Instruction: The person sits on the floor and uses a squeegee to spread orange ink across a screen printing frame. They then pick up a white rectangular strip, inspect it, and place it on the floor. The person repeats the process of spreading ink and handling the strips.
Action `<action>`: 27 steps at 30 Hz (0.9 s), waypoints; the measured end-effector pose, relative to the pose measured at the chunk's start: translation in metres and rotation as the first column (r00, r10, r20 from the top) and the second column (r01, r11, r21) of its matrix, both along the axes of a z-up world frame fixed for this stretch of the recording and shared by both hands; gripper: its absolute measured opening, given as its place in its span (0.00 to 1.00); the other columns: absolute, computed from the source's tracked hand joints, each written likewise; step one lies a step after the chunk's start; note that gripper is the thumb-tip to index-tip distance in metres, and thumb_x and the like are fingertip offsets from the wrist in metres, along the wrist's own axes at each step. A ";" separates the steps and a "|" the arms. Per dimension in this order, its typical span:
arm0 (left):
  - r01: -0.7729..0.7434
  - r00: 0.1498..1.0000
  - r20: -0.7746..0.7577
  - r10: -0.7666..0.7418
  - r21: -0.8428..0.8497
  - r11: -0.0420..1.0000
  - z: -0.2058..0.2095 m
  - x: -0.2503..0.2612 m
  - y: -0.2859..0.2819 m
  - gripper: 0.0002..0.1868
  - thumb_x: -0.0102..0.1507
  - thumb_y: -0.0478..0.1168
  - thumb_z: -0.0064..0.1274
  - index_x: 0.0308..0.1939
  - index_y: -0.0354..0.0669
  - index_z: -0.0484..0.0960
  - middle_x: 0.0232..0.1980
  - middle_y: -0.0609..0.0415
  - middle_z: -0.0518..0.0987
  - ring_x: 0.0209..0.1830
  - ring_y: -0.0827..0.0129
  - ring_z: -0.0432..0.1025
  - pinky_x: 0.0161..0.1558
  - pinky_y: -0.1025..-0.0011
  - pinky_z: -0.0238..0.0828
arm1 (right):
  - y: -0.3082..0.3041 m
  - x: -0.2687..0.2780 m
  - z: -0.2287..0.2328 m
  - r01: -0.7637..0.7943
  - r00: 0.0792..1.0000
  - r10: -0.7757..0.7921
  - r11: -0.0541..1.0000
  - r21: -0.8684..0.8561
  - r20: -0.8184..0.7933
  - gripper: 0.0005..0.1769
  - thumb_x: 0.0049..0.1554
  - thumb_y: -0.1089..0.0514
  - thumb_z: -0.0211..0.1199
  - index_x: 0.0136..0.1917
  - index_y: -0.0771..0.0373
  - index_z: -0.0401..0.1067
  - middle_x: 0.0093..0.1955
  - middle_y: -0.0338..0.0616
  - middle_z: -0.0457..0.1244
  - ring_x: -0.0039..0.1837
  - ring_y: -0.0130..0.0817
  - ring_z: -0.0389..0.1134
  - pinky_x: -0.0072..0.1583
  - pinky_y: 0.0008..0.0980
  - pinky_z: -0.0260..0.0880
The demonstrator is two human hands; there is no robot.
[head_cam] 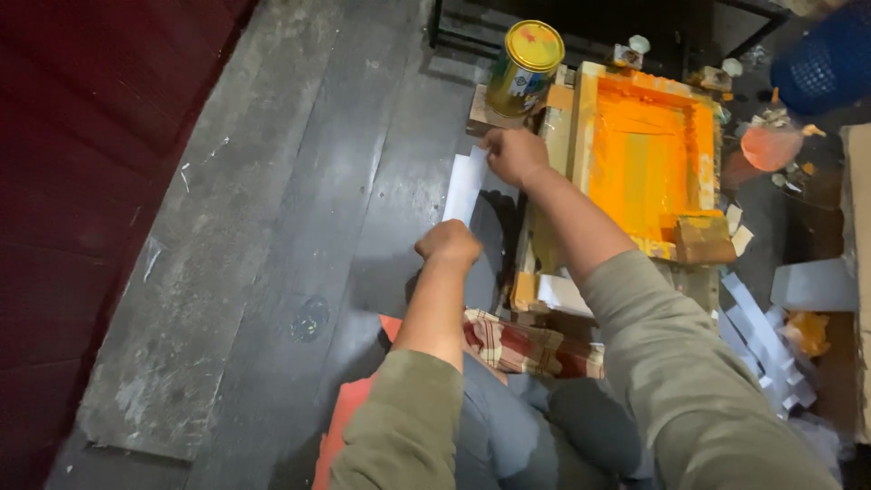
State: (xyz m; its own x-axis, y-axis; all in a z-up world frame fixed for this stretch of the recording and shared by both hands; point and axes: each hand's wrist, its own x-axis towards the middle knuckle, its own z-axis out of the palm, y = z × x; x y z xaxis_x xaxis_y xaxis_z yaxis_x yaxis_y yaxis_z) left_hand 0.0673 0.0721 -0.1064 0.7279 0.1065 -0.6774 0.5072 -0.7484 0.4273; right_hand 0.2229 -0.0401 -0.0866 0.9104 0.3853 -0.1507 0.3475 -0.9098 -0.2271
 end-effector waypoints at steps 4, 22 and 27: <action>0.063 0.992 -0.111 -0.065 -0.028 0.998 0.054 -0.003 0.003 0.26 0.65 0.42 0.43 0.66 0.35 0.74 0.69 0.41 0.73 0.73 0.45 0.63 0.65 0.37 0.61 | 0.013 0.016 -0.026 -0.041 0.996 0.040 0.999 -0.013 -0.078 0.15 0.57 0.56 0.61 0.57 0.46 0.79 0.51 0.40 0.73 0.57 0.48 0.73 0.58 0.48 0.73; 0.064 0.987 -0.152 -0.060 0.026 0.998 0.060 0.002 0.002 0.52 0.68 0.62 0.45 0.82 0.37 0.36 0.85 0.42 0.38 0.82 0.39 0.39 0.72 0.35 0.46 | 0.000 -0.080 0.075 -0.282 0.959 0.265 0.885 -0.372 -0.095 0.42 0.61 0.46 0.59 0.83 0.51 0.50 0.73 0.53 0.61 0.73 0.54 0.62 0.66 0.58 0.65; -0.009 0.995 0.096 0.001 0.090 0.996 0.054 0.000 -0.005 0.56 0.65 0.63 0.49 0.81 0.36 0.36 0.84 0.39 0.39 0.81 0.36 0.42 0.71 0.38 0.51 | -0.088 -0.151 0.123 -0.378 0.911 0.378 0.925 -0.031 0.165 0.33 0.57 0.51 0.64 0.74 0.53 0.63 0.70 0.51 0.62 0.73 0.53 0.62 0.73 0.59 0.56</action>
